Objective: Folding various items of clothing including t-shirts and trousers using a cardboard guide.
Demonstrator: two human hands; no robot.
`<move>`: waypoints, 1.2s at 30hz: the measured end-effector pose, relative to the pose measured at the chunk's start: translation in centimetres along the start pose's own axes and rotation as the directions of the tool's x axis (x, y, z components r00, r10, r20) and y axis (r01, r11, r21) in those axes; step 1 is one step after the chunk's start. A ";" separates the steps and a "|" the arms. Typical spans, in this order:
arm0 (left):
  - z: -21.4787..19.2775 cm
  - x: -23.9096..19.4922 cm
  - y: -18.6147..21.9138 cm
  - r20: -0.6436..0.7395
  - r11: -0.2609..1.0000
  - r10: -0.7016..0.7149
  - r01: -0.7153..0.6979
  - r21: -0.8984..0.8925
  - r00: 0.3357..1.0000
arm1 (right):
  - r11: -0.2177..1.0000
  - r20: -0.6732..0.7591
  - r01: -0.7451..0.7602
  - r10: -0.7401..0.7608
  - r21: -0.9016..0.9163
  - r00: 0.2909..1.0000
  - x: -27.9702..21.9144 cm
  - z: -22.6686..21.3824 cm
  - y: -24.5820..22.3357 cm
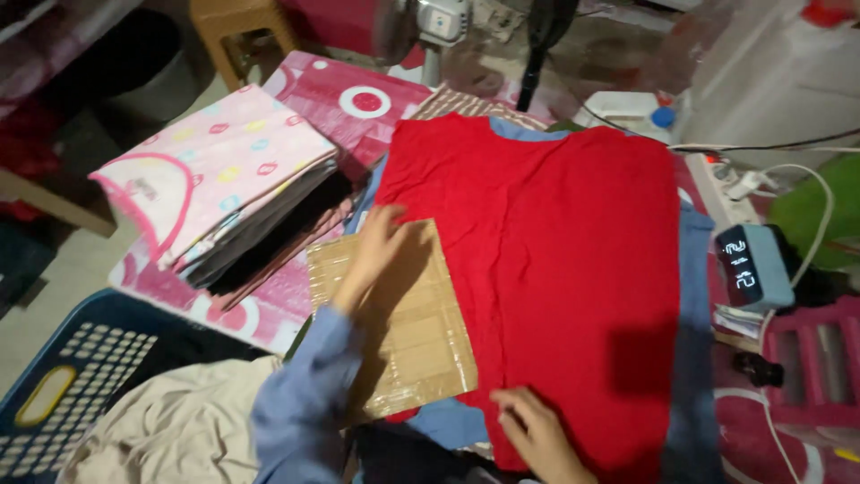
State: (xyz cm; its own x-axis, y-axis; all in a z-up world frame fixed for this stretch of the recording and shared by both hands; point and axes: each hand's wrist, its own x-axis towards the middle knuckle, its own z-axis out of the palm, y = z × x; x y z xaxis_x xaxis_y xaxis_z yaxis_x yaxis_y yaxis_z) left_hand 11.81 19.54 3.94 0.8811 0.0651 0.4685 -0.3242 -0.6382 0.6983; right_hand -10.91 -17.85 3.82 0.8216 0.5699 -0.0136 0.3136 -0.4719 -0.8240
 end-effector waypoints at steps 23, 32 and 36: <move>-5.5 -23.8 7.5 -0.402 0.746 -0.655 0.460 -0.483 0.640 | 0.963 -0.179 0.072 -0.025 0.260 0.984 22.4 -0.2 7.9; 3.8 -13.0 9.1 -0.102 0.355 -0.512 0.102 -0.929 0.853 | 0.999 -0.113 -0.009 0.014 0.047 0.994 30.7 -19.0 9.0; 7.0 -10.3 2.3 0.025 0.325 -0.665 0.320 -0.890 0.746 | 0.928 -0.182 -0.004 -0.069 -0.373 0.981 32.7 -18.3 13.7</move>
State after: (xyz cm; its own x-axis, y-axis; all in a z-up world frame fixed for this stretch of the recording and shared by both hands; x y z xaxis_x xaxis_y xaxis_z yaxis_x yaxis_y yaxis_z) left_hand 4.42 12.04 -3.01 0.8816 0.4542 -0.1285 -0.1304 0.4961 0.8584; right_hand 28.95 -18.01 2.40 0.8711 0.4688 0.1465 0.4651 -0.6913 -0.5530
